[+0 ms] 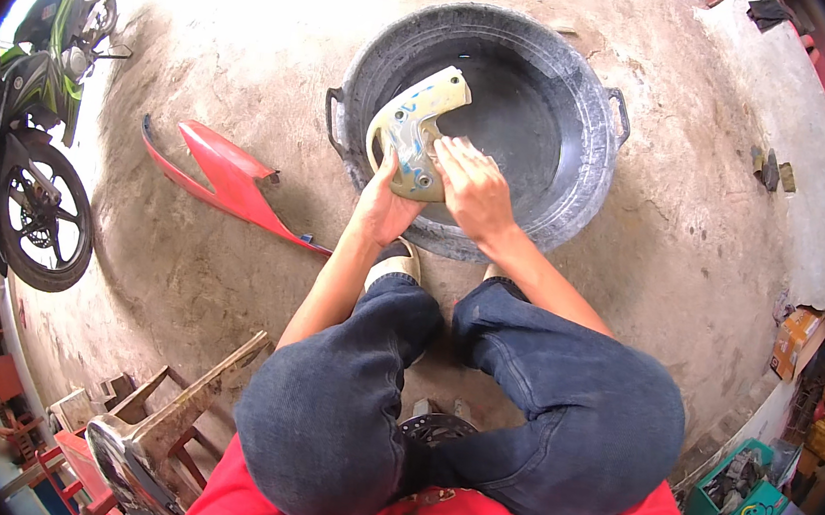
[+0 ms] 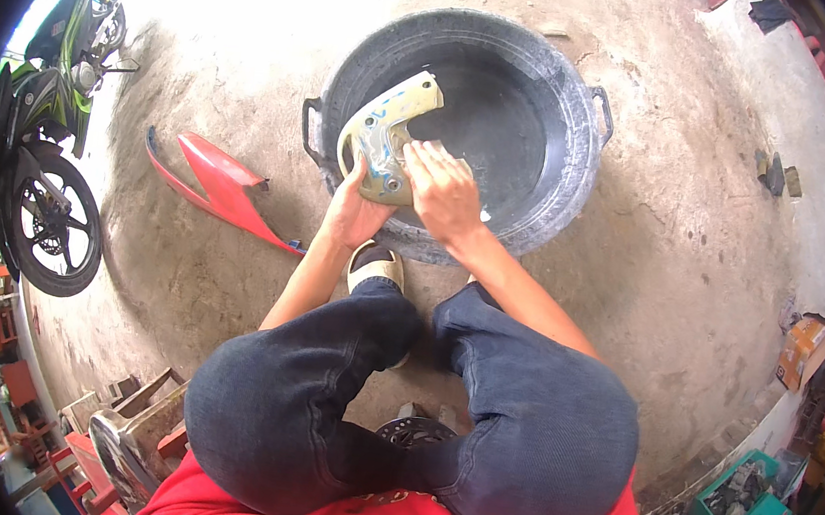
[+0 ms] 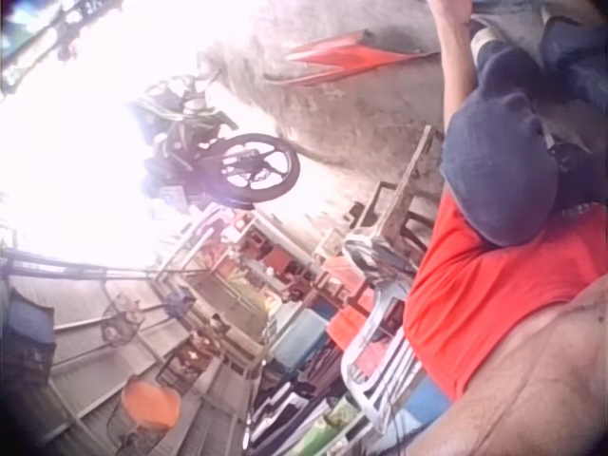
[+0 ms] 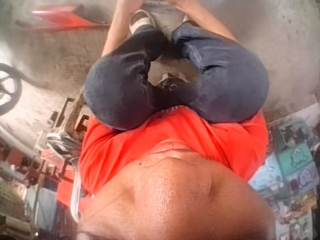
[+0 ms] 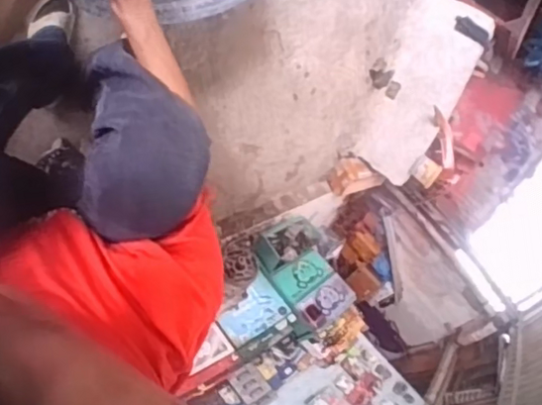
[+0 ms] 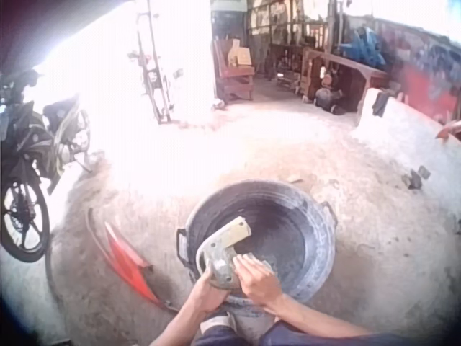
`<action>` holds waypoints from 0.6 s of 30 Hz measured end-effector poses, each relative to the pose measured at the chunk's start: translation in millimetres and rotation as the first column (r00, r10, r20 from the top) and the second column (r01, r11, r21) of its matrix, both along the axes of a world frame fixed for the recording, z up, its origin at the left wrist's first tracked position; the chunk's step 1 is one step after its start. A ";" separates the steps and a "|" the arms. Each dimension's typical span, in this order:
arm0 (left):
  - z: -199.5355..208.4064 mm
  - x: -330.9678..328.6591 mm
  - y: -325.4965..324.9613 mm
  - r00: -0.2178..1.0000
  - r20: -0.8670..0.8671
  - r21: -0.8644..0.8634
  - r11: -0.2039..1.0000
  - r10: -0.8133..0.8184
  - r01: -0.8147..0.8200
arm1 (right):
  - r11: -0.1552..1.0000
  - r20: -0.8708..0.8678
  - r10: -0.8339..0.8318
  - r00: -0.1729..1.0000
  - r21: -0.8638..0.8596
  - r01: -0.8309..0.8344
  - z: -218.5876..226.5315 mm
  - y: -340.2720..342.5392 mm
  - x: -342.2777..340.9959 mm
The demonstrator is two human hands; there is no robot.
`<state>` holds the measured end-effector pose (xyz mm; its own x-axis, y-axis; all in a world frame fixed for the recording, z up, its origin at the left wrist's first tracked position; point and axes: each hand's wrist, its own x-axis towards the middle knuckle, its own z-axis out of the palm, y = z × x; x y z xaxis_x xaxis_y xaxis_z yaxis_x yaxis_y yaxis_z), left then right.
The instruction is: The person sands a plastic motorcycle fairing part by hand using sandpaper, frequently dipping the sandpaper into a bucket of water.
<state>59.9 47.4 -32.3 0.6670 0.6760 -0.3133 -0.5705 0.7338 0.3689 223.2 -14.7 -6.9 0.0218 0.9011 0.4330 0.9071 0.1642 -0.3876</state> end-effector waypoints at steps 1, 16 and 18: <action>1.1 -3.8 -1.5 1.000 -0.015 -0.016 1.000 0.012 -0.012 | 0.998 0.024 0.052 0.998 0.020 -0.052 2.7 -4.9 -6.8; -10.5 -7.7 2.2 0.999 -0.019 0.000 0.999 0.033 -0.033 | 1.000 -0.082 0.012 0.997 0.004 -0.012 0.7 16.6 -2.6; -8.3 -8.1 3.6 1.000 0.007 0.013 1.000 0.006 -0.006 | 1.000 -0.046 0.028 0.999 0.010 -0.028 -0.9 2.5 -15.4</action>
<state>51.8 51.0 -40.6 0.6651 0.6836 -0.3005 -0.5770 0.7259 0.3743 207.8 -12.2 -7.7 0.0167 0.8976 0.4405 0.8833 0.1932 -0.4272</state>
